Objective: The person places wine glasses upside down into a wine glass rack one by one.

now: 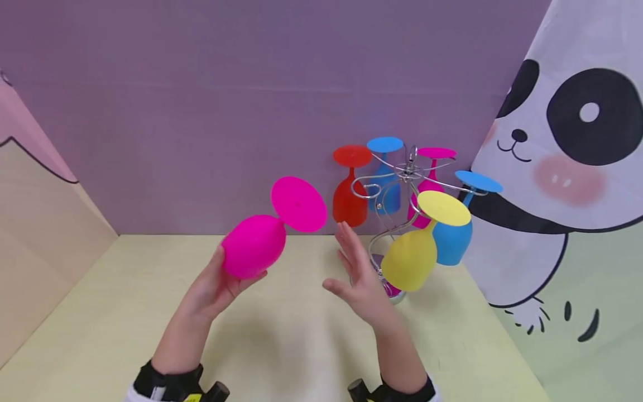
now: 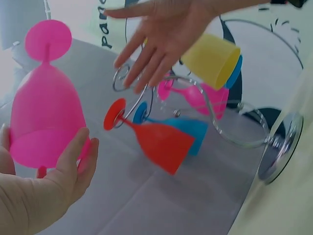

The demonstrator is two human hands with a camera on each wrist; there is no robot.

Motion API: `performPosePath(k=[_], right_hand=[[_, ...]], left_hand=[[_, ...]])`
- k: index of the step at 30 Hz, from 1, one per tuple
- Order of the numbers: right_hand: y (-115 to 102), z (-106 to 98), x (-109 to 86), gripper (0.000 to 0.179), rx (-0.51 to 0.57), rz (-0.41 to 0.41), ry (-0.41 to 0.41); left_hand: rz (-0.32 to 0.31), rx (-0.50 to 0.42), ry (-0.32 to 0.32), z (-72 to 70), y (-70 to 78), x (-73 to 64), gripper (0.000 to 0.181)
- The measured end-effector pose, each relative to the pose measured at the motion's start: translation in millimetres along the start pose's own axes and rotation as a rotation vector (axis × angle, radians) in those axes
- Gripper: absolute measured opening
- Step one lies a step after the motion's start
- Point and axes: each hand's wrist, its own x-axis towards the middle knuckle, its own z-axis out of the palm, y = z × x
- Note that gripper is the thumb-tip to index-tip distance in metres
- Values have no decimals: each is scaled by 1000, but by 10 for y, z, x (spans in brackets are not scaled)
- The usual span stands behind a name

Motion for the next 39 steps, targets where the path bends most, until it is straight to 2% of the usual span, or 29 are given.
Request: performPosePath(k=[4, 7, 13, 19, 24, 30, 34, 39], right_hand=[[131, 76, -1, 85, 54, -4, -23], [196, 115, 7, 88, 58, -24, -37], [257, 182, 25, 89, 44, -18, -70], [296, 227, 39, 91, 73, -2, -95], [319, 240, 47, 93, 94, 3, -106], [301, 250, 40, 95, 28, 67, -87], [268, 276, 43, 95, -11, 102, -81], [236, 298, 19, 94, -24, 70, -92]], left_hand=[[-132, -157, -51, 35, -82, -18, 51], [-219, -233, -77, 40, -109, -23, 57], [-331, -310, -53, 29, -201, -6, 68], [-451, -408, -68, 64, -351, 14, 76], [-484, -444, -57, 61, -433, 25, 78], [-515, -379, -67, 94, -550, 9, 80], [-528, -330, -103, 135, -612, -7, 81], [-539, -343, -153, 175, -655, -26, 80]])
